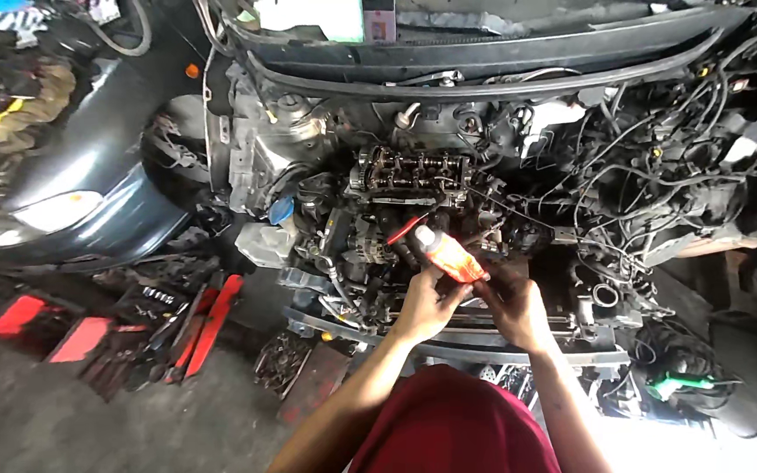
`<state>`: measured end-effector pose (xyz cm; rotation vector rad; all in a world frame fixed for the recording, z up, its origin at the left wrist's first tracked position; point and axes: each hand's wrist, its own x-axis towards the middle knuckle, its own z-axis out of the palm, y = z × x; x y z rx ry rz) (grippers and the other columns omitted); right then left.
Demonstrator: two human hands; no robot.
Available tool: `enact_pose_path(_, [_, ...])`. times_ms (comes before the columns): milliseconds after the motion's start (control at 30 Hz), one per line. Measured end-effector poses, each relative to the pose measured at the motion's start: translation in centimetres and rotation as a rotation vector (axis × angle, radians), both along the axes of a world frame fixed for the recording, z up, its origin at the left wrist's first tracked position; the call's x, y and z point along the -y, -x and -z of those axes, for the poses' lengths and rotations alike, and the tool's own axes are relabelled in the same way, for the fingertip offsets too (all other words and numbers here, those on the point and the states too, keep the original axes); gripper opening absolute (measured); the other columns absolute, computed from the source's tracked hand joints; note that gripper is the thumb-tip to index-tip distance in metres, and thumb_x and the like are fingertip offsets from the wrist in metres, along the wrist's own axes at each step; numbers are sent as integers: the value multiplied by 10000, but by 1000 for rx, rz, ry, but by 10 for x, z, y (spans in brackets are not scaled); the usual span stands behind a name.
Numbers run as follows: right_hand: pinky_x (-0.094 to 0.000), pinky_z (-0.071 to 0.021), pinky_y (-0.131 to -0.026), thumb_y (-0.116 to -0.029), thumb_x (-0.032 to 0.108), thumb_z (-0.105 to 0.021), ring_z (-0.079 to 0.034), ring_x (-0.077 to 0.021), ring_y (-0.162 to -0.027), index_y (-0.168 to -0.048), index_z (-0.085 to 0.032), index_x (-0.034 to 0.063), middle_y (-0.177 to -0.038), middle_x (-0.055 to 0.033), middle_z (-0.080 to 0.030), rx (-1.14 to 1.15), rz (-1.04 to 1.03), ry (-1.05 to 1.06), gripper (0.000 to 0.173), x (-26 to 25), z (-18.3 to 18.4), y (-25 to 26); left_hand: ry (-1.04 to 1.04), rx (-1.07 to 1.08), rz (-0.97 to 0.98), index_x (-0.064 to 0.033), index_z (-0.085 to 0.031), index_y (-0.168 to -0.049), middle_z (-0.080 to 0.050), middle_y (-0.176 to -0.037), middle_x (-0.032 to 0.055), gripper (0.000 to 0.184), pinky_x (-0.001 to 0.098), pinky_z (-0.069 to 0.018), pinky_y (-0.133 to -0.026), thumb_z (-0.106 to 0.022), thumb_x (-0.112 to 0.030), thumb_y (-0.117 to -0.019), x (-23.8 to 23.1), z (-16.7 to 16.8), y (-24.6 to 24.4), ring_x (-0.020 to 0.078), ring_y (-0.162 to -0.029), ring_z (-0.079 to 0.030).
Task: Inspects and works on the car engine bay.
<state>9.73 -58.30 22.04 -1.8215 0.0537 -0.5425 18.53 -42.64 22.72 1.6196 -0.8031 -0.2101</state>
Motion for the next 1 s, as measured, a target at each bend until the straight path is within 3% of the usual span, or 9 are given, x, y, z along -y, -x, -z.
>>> enact_pose_path(200, [-290,-573,-759,-1028,264,-534,-677,-136,-801,-1085,-700,3,-946,-117,-706,-101,-82,381,315,7,-8,-7,-28,83,2,85,-655,-1114,-745,-1002,81,236,227,-606,-868,-671,-75,-941,-8,3,-3,46,-920,-718])
enact_pose_path(433, [-176,-550,-745,-1022,256,-543,-640,32,-830,-1053,-676,-31,-911,-8,-703,69,-226,32,318,3,14,-15,92,39,107,158,-592,-1194,-724,-1082,134,312,249,-604,-908,-632,-8,-933,-11,3,-3,75,-992,-713])
enact_pose_path(567, [-178,-568,-765,-1009,226,-570,-661,38,-863,-1058,-668,-31,-946,25,-721,155,-220,-145,279,-10,16,-19,176,-5,103,150,-583,-1186,-724,-1069,101,303,247,-612,-871,-624,17,-917,-12,3,-2,56,-963,-709])
enact_pose_path(667, [-174,-568,-743,-990,222,-585,-662,42,-834,-996,-686,-5,-908,39,-724,206,-156,-162,248,-17,18,-23,223,-38,100,131,-608,-1164,-734,-1054,92,276,275,-615,-874,-642,13,-917,-12,8,-4,78,-958,-715])
enact_pose_path(767, [-199,-573,-747,-980,205,-577,-667,16,-819,-956,-693,-16,-878,10,-720,239,-86,-108,250,-18,22,-26,79,-22,71,80,-674,-1088,-740,-996,53,187,218,-596,-860,-635,-54,-964,-16,0,-9,19,-916,-699])
enact_pose_path(833, [-206,-568,-750,-1021,247,-540,-659,8,-818,-972,-684,-35,-877,-17,-713,225,-107,-30,321,-15,22,-25,-64,72,63,45,-704,-1020,-724,-936,42,224,173,-562,-818,-575,-138,-1013,-21,-5,-11,-17,-865,-668])
enact_pose_path(933, [-211,-563,-771,-1082,303,-443,-655,-10,-828,-1006,-678,-45,-884,-54,-699,151,-173,119,427,-7,16,-20,-230,240,66,19,-697,-973,-703,-895,103,331,243,-550,-823,-483,-219,-1057,-26,-10,-12,89,-861,-673])
enact_pose_path(1000, [-204,-557,-755,-1087,292,-417,-646,-3,-807,-998,-670,-38,-869,-39,-686,124,-204,117,426,-5,12,-17,-269,315,50,13,-673,-938,-679,-846,122,367,285,-554,-764,-445,-244,-1064,-27,-8,-10,142,-805,-669])
